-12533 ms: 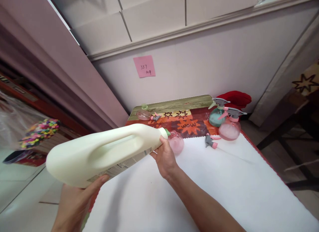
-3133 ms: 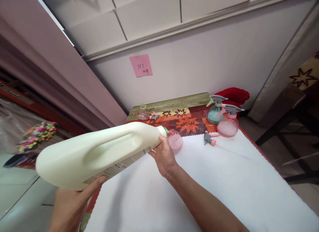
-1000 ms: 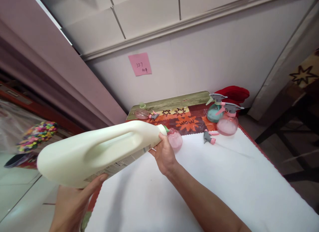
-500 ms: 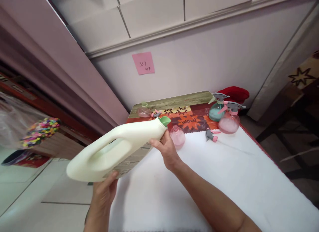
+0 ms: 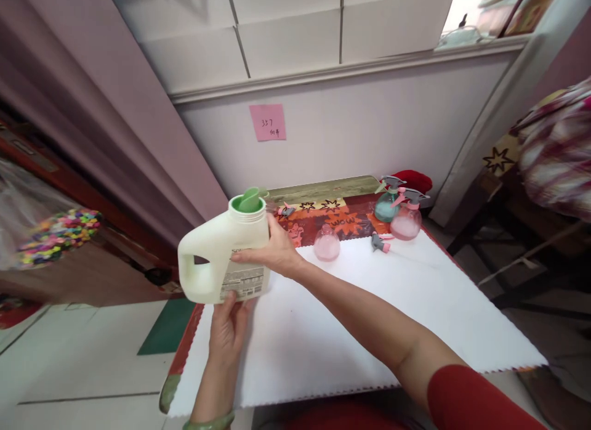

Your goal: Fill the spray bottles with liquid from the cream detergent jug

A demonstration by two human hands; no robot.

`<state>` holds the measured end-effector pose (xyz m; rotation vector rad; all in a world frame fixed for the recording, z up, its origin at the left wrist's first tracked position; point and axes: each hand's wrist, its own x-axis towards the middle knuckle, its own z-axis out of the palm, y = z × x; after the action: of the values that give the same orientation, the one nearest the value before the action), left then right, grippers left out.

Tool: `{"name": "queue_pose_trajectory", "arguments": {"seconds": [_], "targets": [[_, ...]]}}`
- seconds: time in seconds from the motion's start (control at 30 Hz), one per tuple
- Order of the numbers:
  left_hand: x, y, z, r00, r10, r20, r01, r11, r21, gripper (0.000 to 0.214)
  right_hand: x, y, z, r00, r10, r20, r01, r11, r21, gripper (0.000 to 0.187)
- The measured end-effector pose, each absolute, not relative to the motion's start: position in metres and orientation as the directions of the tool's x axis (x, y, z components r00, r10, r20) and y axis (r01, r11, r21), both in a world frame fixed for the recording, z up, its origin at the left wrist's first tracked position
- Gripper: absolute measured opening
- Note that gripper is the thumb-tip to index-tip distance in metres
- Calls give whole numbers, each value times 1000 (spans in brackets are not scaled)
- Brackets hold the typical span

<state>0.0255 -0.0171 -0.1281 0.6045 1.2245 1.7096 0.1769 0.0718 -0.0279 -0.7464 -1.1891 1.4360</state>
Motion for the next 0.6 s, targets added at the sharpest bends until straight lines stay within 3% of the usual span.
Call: {"name": "queue_pose_trajectory", "arguments": {"seconds": [0.1, 0.23, 0.5, 0.6], "targets": [[28, -27, -141, -472, 847, -244, -305, 103, 947, 37, 161, 78, -33, -269, 934, 234, -84, 219, -972, 74], [36, -42, -146, -343, 899, -273, -170, 227, 959, 50, 141, 85, -52, -256, 936, 242, 68, 267, -961, 78], [69, -31, -132, -36, 981, -190, 165, 194, 967, 40, 123, 78, -59, -353, 880, 318, 158, 391, -907, 93], [82, -18, -132, 26, 986, -163, 245, 152, 957, 41, 159, 66, -54, -300, 889, 346, 147, 401, -904, 82]]}}
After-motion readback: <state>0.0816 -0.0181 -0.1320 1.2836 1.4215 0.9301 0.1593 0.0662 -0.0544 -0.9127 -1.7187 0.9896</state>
